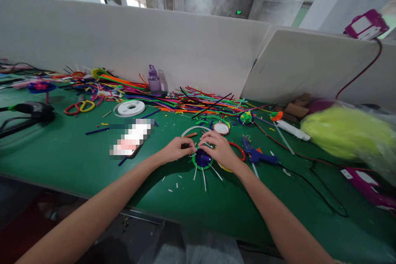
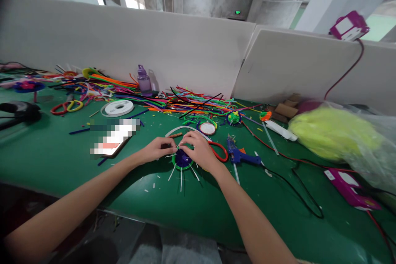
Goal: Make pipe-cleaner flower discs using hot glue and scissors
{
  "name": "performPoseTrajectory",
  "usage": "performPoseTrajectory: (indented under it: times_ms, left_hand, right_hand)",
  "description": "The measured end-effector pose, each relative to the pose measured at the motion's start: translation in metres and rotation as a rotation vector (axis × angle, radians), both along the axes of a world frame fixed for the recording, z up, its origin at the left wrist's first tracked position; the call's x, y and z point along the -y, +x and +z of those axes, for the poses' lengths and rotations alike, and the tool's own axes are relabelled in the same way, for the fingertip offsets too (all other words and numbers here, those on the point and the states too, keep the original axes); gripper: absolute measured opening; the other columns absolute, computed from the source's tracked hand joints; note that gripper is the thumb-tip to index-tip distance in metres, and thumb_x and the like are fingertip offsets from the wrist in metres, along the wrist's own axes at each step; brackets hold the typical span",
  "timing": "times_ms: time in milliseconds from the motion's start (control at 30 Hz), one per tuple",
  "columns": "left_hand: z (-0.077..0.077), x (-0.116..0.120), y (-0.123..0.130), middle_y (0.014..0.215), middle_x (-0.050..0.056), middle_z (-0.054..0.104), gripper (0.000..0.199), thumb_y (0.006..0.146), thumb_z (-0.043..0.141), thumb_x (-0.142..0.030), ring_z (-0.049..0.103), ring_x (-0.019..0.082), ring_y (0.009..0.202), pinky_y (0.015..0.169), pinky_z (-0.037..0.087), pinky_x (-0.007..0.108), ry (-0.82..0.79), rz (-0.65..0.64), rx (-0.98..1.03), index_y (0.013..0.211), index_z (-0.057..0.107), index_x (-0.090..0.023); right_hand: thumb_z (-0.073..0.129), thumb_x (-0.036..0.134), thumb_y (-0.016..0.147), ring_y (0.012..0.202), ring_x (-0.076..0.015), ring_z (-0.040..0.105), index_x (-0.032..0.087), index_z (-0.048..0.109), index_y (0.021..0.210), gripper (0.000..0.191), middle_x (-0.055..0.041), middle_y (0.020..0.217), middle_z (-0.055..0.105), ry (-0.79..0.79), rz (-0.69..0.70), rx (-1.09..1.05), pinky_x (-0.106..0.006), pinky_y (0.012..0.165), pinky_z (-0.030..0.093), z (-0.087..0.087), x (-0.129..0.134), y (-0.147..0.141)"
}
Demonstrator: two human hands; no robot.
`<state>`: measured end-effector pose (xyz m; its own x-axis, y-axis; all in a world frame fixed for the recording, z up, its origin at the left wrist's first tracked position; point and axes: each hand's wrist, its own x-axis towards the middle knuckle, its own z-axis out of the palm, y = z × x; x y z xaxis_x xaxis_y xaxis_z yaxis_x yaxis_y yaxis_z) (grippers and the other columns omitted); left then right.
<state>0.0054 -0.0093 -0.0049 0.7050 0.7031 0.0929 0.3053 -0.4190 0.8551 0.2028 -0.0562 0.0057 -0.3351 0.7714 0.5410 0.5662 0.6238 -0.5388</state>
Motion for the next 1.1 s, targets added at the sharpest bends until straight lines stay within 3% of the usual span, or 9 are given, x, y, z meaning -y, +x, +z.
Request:
performPoseTrajectory:
  times_ms: [567, 767, 1100]
  left_hand:
    - [0.0013, 0.0007, 0.0003, 0.065, -0.001, 0.054, 0.026, 0.080, 0.054, -0.037, 0.045, 0.010, 0.061, 0.058, 0.034, 0.020, 0.007, -0.011, -0.005, 0.073, 0.059, -0.012]
    - [0.0008, 0.0012, 0.0011, 0.064, -0.001, 0.055, 0.027, 0.079, 0.054, -0.038, 0.046, 0.009, 0.060, 0.057, 0.034, 0.020, 0.003, 0.000, -0.012, 0.073, 0.060, -0.012]
    - [0.0007, 0.0016, 0.0010, 0.064, -0.001, 0.055, 0.027, 0.079, 0.055, -0.038, 0.045, 0.009, 0.059, 0.057, 0.034, 0.020, -0.001, -0.003, -0.007, 0.072, 0.059, -0.012]
  right_hand:
    - [0.058, 0.016, 0.080, 0.088, -0.0171, 0.054, 0.020, 0.062, 0.079, 0.006, -0.0027, 0.088, 0.059, -0.037, 0.012, -0.015, -0.032, 0.081, 0.042, -0.0001, -0.0003, -0.0017]
    - [0.056, 0.007, 0.075, 0.091, -0.0166, 0.054, 0.020, 0.061, 0.083, 0.017, -0.0033, 0.095, 0.058, -0.048, 0.070, -0.056, -0.032, 0.083, 0.043, 0.0039, 0.0023, 0.0010]
    - [0.059, 0.015, 0.079, 0.092, -0.0177, 0.054, 0.022, 0.063, 0.079, 0.008, -0.0031, 0.093, 0.059, -0.043, 0.045, -0.038, -0.034, 0.084, 0.042, 0.0041, 0.0029, -0.0007]
